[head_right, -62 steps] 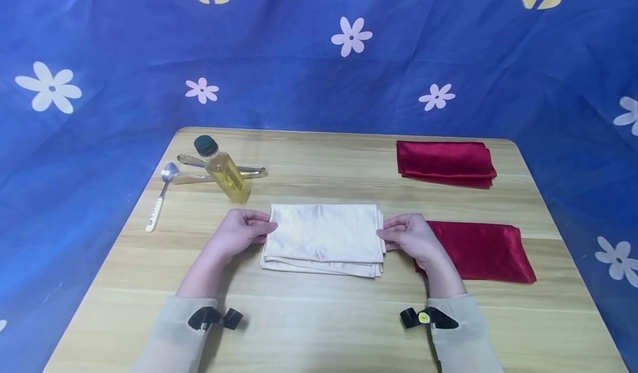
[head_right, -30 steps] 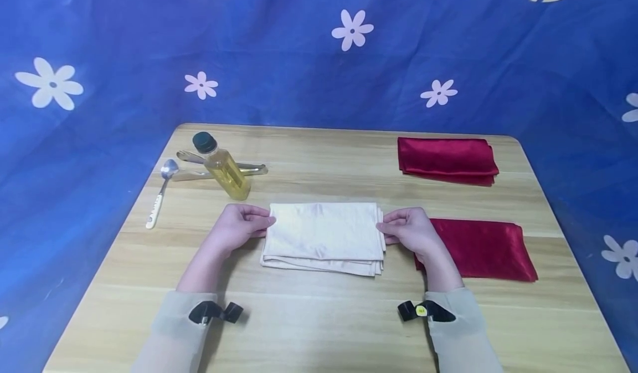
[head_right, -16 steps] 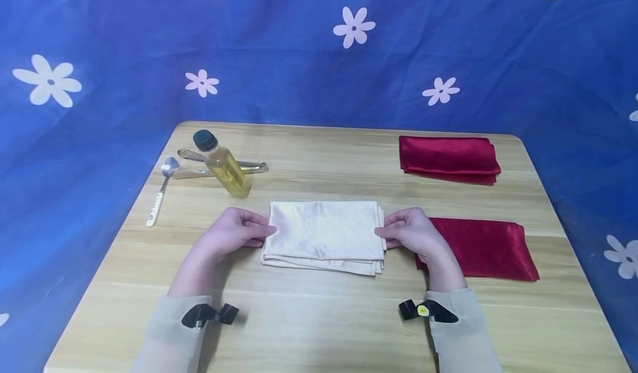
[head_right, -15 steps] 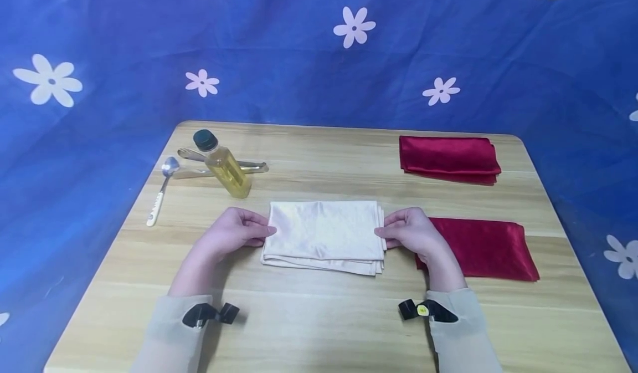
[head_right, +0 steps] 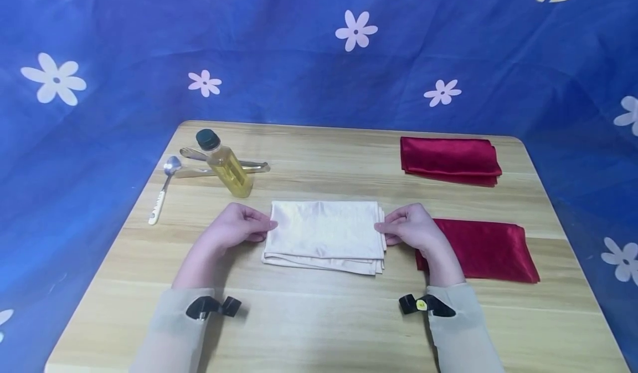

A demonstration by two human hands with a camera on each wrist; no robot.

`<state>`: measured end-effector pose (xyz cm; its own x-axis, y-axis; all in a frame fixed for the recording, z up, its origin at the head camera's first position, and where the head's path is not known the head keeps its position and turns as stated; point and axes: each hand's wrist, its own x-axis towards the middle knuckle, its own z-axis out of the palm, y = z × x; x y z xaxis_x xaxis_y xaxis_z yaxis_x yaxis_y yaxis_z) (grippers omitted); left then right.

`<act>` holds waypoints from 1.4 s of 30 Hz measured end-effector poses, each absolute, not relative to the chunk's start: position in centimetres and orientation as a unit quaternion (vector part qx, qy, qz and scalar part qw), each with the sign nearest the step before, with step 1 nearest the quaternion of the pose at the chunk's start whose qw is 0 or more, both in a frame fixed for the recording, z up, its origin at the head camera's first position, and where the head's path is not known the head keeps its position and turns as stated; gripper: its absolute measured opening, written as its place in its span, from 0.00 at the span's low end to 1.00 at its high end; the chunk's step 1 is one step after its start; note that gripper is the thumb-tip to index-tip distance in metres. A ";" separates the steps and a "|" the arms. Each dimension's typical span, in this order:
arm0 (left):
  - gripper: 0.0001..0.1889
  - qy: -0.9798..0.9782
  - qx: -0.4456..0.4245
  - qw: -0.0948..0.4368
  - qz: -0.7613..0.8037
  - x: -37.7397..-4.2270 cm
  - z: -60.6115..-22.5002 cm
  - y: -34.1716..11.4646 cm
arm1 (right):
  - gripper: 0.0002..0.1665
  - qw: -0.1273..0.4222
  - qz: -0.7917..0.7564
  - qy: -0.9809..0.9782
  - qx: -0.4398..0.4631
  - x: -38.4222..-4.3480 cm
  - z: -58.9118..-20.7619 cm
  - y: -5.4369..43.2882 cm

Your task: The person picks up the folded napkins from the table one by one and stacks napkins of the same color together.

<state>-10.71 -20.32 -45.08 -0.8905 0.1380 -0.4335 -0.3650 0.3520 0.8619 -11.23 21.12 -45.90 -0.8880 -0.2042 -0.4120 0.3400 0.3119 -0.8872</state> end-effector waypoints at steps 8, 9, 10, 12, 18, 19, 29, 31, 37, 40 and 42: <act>0.16 0.796 -0.099 0.214 0.558 -11.3 -45.2 -20.0 | 0.22 0.214 -0.596 0.772 0.051 -11.4 -46.2 20.5; 0.16 0.797 -0.103 0.213 0.556 -11.2 -45.3 -20.0 | 0.22 0.214 -0.595 0.773 0.051 -11.4 -46.2 20.4; 0.16 0.797 -0.106 0.211 0.557 -11.2 -45.4 -20.1 | 0.22 0.214 -0.593 0.775 0.052 -11.3 -46.2 20.4; 0.16 0.797 -0.106 0.206 0.558 -11.1 -45.5 -20.0 | 0.21 0.212 -0.587 0.779 0.055 -11.3 -46.2 20.4; 0.15 0.797 -0.093 0.195 0.564 -11.2 -45.2 -19.8 | 0.22 0.209 -0.582 0.784 0.055 -11.3 -45.8 20.5; 0.15 0.796 -0.090 0.195 0.565 -11.2 -45.2 -19.9 | 0.22 0.210 -0.582 0.784 0.054 -11.3 -45.7 20.6; 0.14 0.784 -0.084 0.183 0.588 -10.9 -44.7 -20.8 | 0.23 0.210 -0.598 0.772 0.037 -10.8 -44.5 21.6; 0.14 0.783 -0.072 0.174 0.593 -10.9 -44.5 -20.8 | 0.23 0.206 -0.604 0.770 0.030 -10.7 -44.3 21.9; 0.14 0.774 -0.032 0.152 0.614 -11.1 -43.6 -20.1 | 0.23 0.189 -0.602 0.775 0.015 -10.5 -43.6 22.7; 0.15 0.771 -0.021 0.145 0.620 -11.1 -43.2 -19.5 | 0.23 0.184 -0.592 0.784 0.012 -10.5 -43.3 23.0; 0.16 0.771 -0.017 0.146 0.620 -11.3 -43.0 -19.0 | 0.24 0.181 -0.591 0.786 0.007 -10.5 -43.1 23.3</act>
